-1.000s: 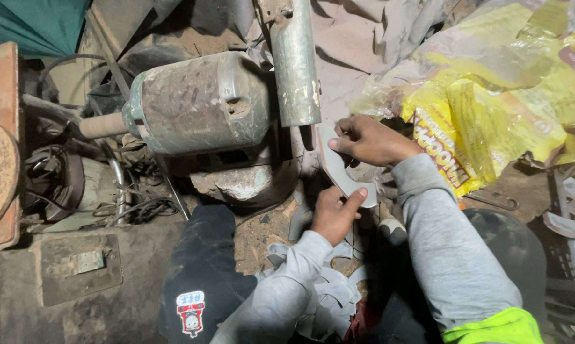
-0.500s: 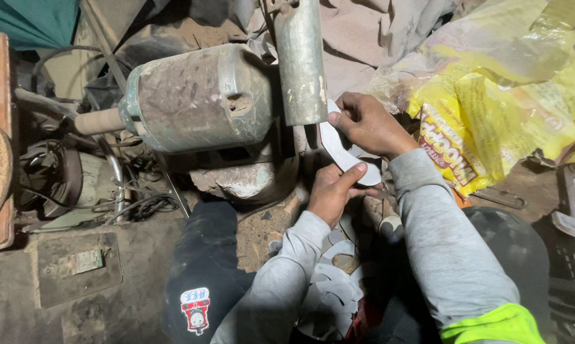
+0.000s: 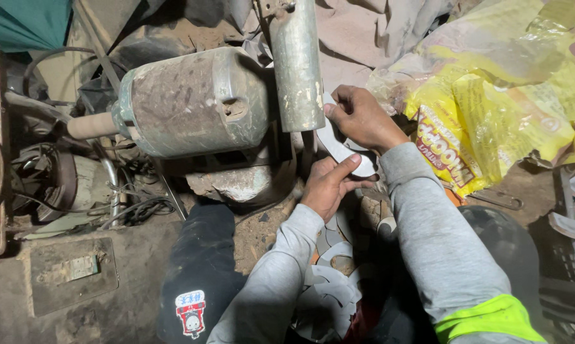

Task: The person sits on the floor and repeatedly presses white curved shoe sole pieces against a vertical grinding wheel to smooth their edges. The person handles the pieces one at a time, turning them to grind different sides, and places finished pieces on the floor.

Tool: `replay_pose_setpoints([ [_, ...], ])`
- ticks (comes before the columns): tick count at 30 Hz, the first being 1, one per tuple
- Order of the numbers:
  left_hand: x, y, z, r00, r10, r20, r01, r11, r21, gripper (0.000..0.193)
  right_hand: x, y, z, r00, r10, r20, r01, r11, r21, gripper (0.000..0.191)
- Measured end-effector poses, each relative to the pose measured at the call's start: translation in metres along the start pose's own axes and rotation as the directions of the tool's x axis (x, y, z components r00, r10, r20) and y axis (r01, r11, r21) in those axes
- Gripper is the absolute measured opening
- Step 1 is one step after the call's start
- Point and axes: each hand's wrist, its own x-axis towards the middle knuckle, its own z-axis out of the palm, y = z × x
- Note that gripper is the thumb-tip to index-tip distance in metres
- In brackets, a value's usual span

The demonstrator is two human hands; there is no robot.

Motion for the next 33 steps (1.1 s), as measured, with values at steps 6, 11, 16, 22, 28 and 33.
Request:
replay_pose_setpoints([
  [6, -0.020, -0.011, 0.005, 1.000, 0.005, 0.017, -0.005, 1.000, 0.004, 0.035, -0.016, 0.004, 0.001, 0.995, 0.060, 0.083, -0.061, 0.998, 0.012, 0.032],
  [11, -0.039, -0.035, 0.002, 0.995, -0.055, -0.083, 0.074, 0.965, 0.251, 0.034, -0.032, 0.022, -0.006, 0.956, 0.066, 0.285, -0.050, 0.997, -0.062, 0.039],
  [16, -0.060, -0.048, -0.016, 0.910, 0.313, -0.272, 0.139, 0.387, 0.911, 0.027, -0.045, 0.027, -0.022, 0.843, 0.260, 0.470, -0.230, 0.966, -0.122, 0.048],
  [22, -0.058, -0.024, -0.024, 0.878, 0.444, -0.178, 0.021, 0.336, 0.942, 0.025, -0.051, 0.013, -0.039, 0.862, 0.303, 0.406, -0.278, 0.953, -0.122, 0.052],
  [28, -0.057, -0.005, -0.018, 0.878, 0.421, -0.228, -0.004, 0.483, 0.876, 0.027, -0.052, 0.011, -0.050, 0.889, 0.324, 0.324, -0.256, 0.938, -0.235, 0.048],
  [33, -0.053, -0.001, -0.017, 0.943, 0.153, -0.297, 0.057, 0.803, 0.593, 0.031, -0.052, 0.009, -0.058, 0.881, 0.287, 0.375, -0.238, 0.956, -0.172, 0.043],
])
